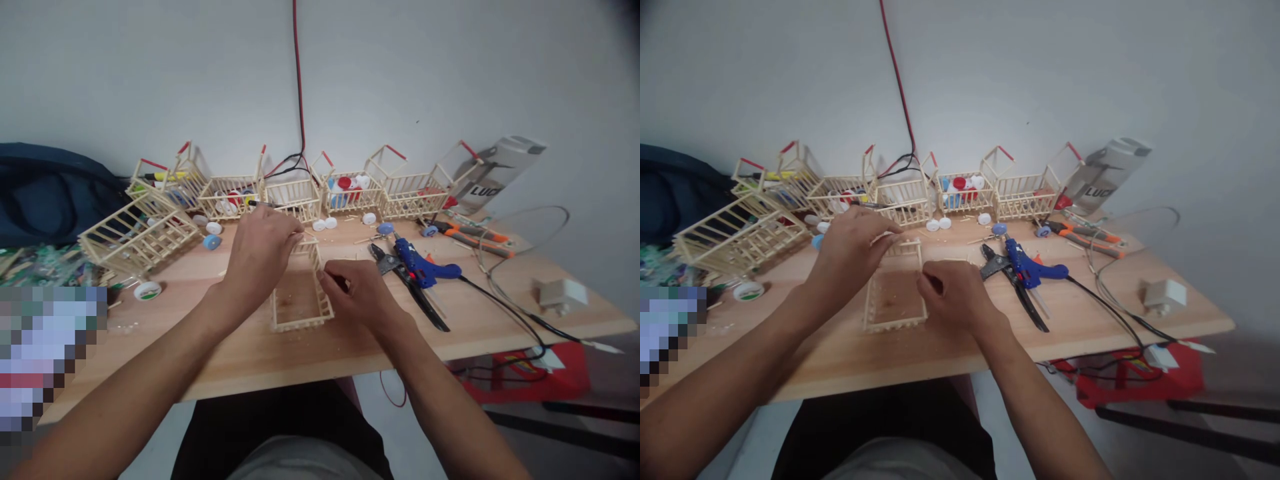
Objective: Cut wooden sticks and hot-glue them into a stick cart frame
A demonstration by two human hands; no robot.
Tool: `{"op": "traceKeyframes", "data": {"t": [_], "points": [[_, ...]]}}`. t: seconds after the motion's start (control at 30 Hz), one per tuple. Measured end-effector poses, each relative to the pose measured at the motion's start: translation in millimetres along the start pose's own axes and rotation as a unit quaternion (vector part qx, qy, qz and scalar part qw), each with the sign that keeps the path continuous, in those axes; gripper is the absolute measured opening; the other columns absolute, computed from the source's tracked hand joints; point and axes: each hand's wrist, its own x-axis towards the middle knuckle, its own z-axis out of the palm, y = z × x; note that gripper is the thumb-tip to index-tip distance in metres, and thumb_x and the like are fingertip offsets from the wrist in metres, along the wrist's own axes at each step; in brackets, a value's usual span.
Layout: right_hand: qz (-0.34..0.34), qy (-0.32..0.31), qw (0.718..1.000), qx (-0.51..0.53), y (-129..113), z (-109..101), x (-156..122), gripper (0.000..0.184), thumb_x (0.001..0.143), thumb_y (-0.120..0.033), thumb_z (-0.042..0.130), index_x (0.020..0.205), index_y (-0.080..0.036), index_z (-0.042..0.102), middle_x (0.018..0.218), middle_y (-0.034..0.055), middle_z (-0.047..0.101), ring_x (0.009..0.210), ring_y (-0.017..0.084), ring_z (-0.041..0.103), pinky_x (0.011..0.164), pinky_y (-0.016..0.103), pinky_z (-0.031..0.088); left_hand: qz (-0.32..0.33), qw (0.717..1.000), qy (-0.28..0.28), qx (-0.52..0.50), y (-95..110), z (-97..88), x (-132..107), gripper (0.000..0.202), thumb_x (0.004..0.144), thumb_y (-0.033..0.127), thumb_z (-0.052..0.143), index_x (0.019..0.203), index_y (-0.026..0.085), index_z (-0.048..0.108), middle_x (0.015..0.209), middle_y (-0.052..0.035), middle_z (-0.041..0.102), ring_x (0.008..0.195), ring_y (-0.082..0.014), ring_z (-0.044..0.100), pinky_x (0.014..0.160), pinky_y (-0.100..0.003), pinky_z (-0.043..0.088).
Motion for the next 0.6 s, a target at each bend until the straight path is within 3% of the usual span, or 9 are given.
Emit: {"op": "traceKeyframes", "data": {"t": [0.6], "points": [[0.005,-0.008,1.000,-0.009,-1.8,-1.3,0.4,0.034,0.086,-0.023,0.051,0.059,-0.020,0.031,0.053,-0.0062,0.033,0.052,0.008,0.036,0.054,0.026,0.020,0.018,0.999,-0.041,-0.010,-7.8,7.9,0.6,0.019,0.086,0.020,0.060,0.073,0.018,0.073,0.078,-0.0068,0.073,0.085,-0.0247,0.061,0.078,-0.038,0.044]]}}
